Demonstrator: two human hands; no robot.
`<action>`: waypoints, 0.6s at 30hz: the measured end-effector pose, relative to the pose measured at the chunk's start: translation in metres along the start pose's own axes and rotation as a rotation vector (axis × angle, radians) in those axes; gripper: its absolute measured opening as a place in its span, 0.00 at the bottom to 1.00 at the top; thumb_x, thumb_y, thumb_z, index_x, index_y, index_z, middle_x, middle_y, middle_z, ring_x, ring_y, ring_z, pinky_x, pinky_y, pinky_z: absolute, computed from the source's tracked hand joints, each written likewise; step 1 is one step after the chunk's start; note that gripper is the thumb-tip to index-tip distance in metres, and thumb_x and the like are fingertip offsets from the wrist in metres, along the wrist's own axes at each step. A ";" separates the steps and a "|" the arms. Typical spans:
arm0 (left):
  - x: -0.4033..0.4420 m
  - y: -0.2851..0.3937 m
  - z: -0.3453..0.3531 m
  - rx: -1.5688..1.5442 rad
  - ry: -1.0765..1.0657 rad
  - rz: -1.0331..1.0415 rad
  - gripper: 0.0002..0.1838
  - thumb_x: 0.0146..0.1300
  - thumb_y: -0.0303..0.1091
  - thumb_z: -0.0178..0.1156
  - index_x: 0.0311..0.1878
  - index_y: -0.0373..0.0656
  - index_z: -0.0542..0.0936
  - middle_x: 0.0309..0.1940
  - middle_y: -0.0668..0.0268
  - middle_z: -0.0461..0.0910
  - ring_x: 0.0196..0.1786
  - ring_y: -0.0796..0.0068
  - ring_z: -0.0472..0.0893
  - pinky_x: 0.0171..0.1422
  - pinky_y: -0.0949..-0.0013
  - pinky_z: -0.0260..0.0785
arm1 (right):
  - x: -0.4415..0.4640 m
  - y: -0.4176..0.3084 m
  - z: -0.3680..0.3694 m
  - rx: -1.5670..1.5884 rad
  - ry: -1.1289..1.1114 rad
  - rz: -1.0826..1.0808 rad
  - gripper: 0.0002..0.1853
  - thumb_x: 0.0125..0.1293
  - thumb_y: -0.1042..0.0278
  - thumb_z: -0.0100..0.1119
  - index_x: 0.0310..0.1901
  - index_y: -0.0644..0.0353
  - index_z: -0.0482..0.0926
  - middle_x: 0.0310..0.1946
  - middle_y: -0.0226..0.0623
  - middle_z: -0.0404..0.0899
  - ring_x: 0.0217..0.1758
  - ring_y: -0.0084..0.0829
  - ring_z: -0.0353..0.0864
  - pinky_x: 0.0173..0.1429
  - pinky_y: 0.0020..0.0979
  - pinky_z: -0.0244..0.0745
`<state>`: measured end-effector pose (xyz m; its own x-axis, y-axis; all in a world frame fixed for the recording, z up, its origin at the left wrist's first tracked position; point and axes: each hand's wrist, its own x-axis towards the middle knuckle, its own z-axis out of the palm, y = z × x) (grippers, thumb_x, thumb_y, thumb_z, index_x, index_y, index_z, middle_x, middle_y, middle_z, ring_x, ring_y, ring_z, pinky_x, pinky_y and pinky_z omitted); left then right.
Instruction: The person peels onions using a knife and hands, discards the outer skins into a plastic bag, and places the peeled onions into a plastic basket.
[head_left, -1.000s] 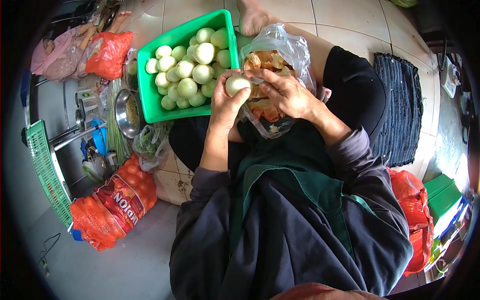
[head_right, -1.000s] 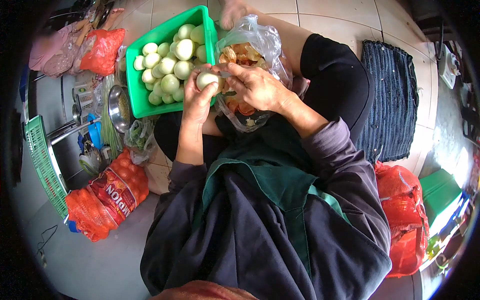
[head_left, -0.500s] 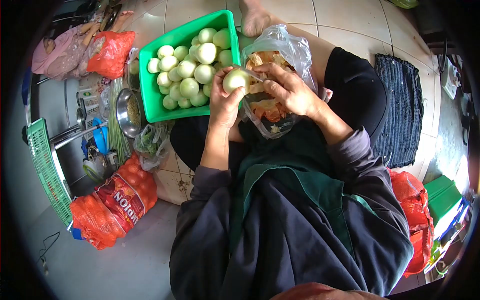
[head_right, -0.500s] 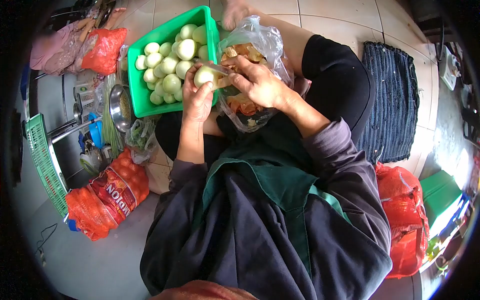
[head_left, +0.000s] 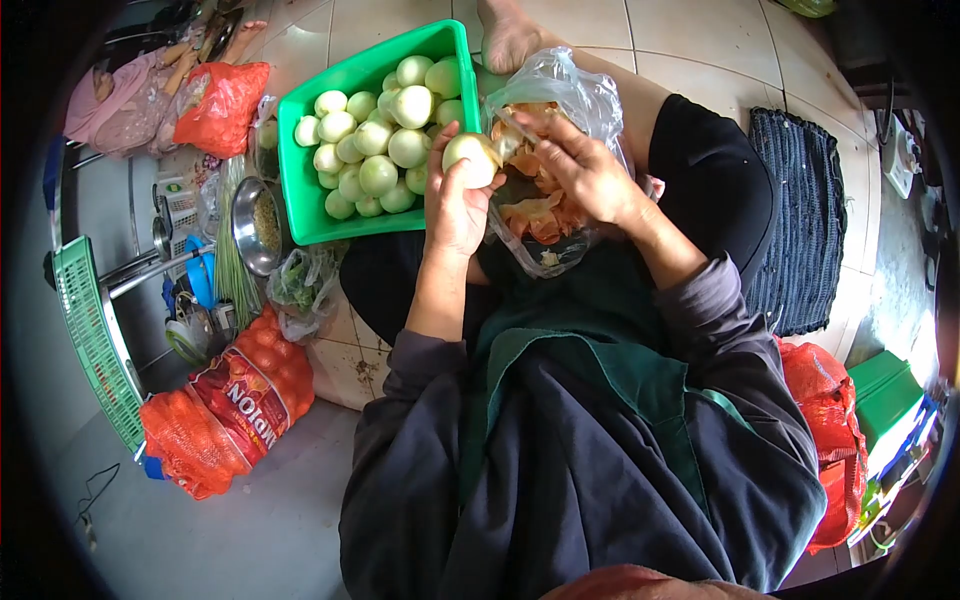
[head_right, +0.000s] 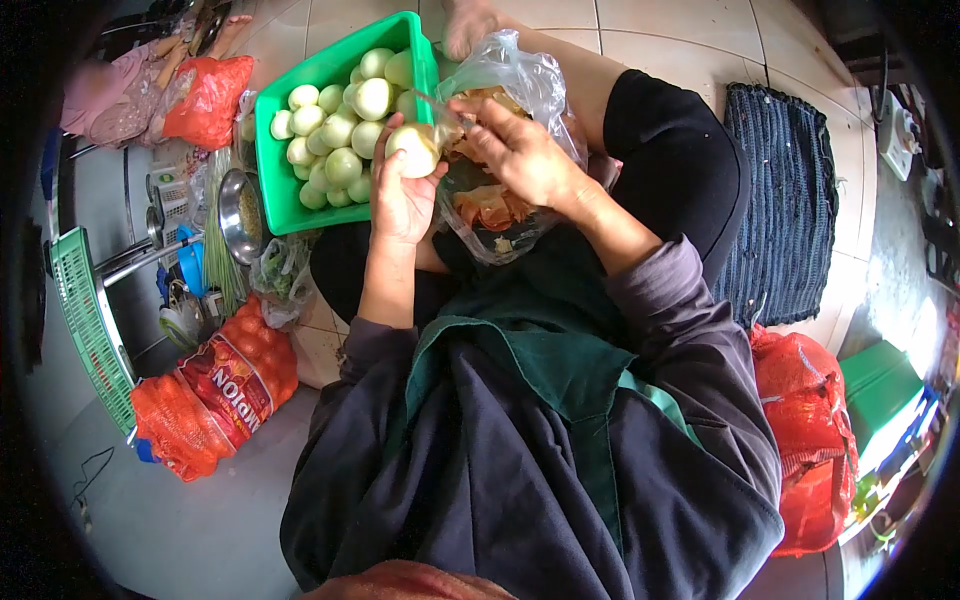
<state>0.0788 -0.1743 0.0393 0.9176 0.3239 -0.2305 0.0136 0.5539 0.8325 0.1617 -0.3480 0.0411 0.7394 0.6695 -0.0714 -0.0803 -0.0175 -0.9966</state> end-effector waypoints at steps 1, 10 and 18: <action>0.002 -0.001 -0.002 0.004 0.048 -0.016 0.24 0.67 0.35 0.55 0.65 0.47 0.63 0.52 0.62 0.72 0.50 0.69 0.76 0.48 0.63 0.77 | 0.002 0.001 -0.005 0.011 0.017 0.016 0.18 0.74 0.65 0.46 0.62 0.58 0.69 0.39 0.38 0.80 0.41 0.29 0.80 0.49 0.30 0.74; 0.002 -0.009 -0.001 0.049 0.095 -0.031 0.23 0.67 0.34 0.56 0.62 0.43 0.63 0.54 0.60 0.71 0.52 0.69 0.76 0.50 0.62 0.77 | -0.006 -0.010 0.000 -0.060 -0.132 -0.047 0.22 0.74 0.68 0.44 0.68 0.59 0.61 0.34 0.32 0.73 0.37 0.23 0.72 0.44 0.24 0.69; -0.003 -0.007 0.008 -0.081 -0.016 -0.060 0.23 0.67 0.36 0.56 0.61 0.43 0.63 0.55 0.60 0.71 0.55 0.68 0.75 0.52 0.63 0.76 | -0.006 -0.004 0.011 -0.216 -0.101 -0.140 0.21 0.72 0.66 0.47 0.65 0.56 0.65 0.51 0.51 0.78 0.57 0.48 0.77 0.61 0.41 0.71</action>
<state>0.0787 -0.1851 0.0377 0.9222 0.2765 -0.2702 0.0370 0.6326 0.7736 0.1502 -0.3433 0.0455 0.6623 0.7467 0.0614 0.1705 -0.0704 -0.9828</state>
